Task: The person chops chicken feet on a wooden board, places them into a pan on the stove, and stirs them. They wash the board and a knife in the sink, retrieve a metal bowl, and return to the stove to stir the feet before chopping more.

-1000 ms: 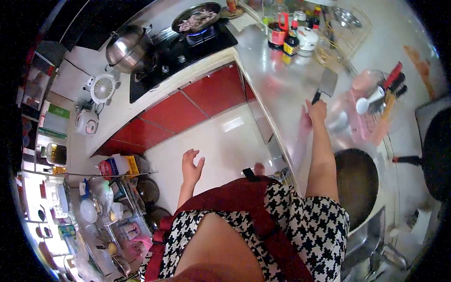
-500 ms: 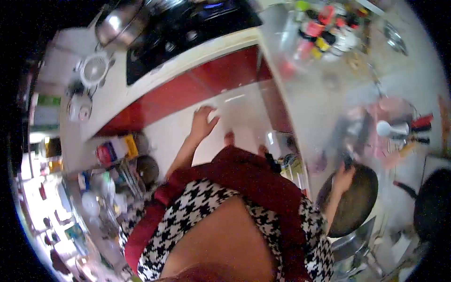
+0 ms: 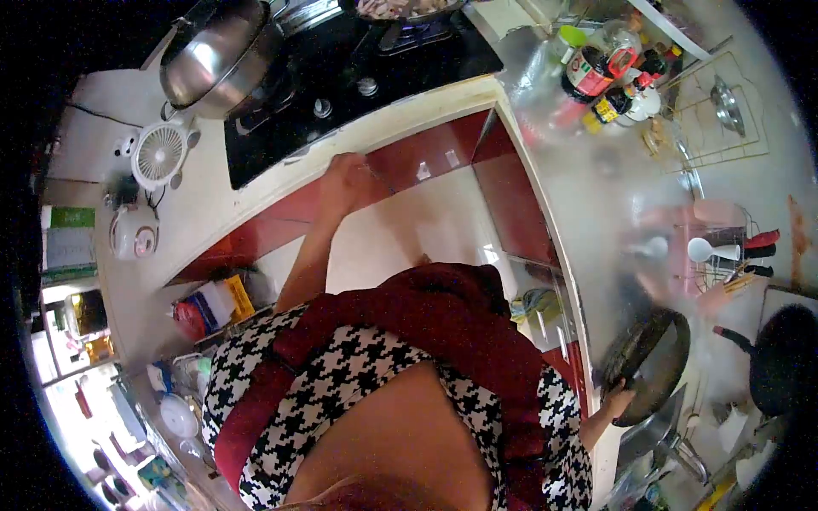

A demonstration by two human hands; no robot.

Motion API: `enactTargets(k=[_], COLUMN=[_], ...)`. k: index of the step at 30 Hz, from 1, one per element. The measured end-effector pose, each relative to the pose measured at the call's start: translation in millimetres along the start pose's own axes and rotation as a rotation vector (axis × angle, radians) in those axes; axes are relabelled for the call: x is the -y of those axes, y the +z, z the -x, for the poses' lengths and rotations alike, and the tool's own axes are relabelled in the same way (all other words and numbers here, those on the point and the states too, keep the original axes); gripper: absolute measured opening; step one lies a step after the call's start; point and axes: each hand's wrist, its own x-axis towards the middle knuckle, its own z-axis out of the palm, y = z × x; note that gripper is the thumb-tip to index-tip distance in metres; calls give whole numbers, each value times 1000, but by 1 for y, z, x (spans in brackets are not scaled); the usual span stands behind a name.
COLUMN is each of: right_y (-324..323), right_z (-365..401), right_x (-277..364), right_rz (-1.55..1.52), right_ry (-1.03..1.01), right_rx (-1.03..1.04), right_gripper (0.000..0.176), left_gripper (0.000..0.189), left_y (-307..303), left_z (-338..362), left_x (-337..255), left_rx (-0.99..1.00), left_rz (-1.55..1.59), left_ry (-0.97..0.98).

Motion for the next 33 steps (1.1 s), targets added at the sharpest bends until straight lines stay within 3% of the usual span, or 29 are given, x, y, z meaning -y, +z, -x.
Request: enactTargets(k=[2,4,6,7,8,9,10,11,12,14,15,17,19,21,23,25,27,30,33], right_y=[-1,-72,-88,-54,-50,-75,-93,-104,-144,-172,-174,-196,-166,-152,-152,-160,-173,-193,-200], right_z=[-13,20,12,-17,-14,8,39,62,102,144,162,190,201,211,214,213,206,179,141], right_x=[18,117,204,242,298,374,442,499,551,637,677,734,789,811,817,820,820,804,799], right_rz=[138,252,-169,-501,-453,-633,-1029,-1075,-1037,-1047,-1103,-842,-933,-942,-971,-967,-825,-605,-400], right_ry=[22,74,-224,-467,-647,-684,-759,-1045,-1201,-1596,-1599,-1585,-1634,-1659,-1660,-1642,-1646,-1661,-1550], right_rx=[-99,-202,-194,-161,-195,177,513,600,720,709,851,740,554,458,544,618,552,468,229], right_gripper=[57,53,42,36,34,32,31,34,36,39,41,36,37,37,36,36,31,30,34], left_gripper=[20,18,29,33,38,52,53,54,56,57,55,50,47,47,52,43,39,39,31], left_y=[-13,-21,-30,-33,-35,-36,-35,-34,-31,-21,-17,-10,-9,-11,-11,-14,-11,4,8], left_z=[-16,-35,-60,-73,-86,-100,-114,-124,-136,-154,-164,-177,-189,-195,-200,-210,-219,-231,-238], left_x=[0,13,28,28,26,21,18,15,13,18,24,27,16,18,26,20,28,45,26], left_rx=[-51,-90,-58,-62,-67,-56,-39,-22,-9,-28,7,70,34,50,130,214,318,597,600], left_rz=[75,228,464,642,821,886,946,1003,1064,1128,1187,1342,1333,1299,1289,1325,1342,1609,1823], left_ry=[-82,-192,-296,-405,-515,-598,-608,-626,-638,-735,-739,-724,-747,-738,-691,-729,-787,-876,-940])
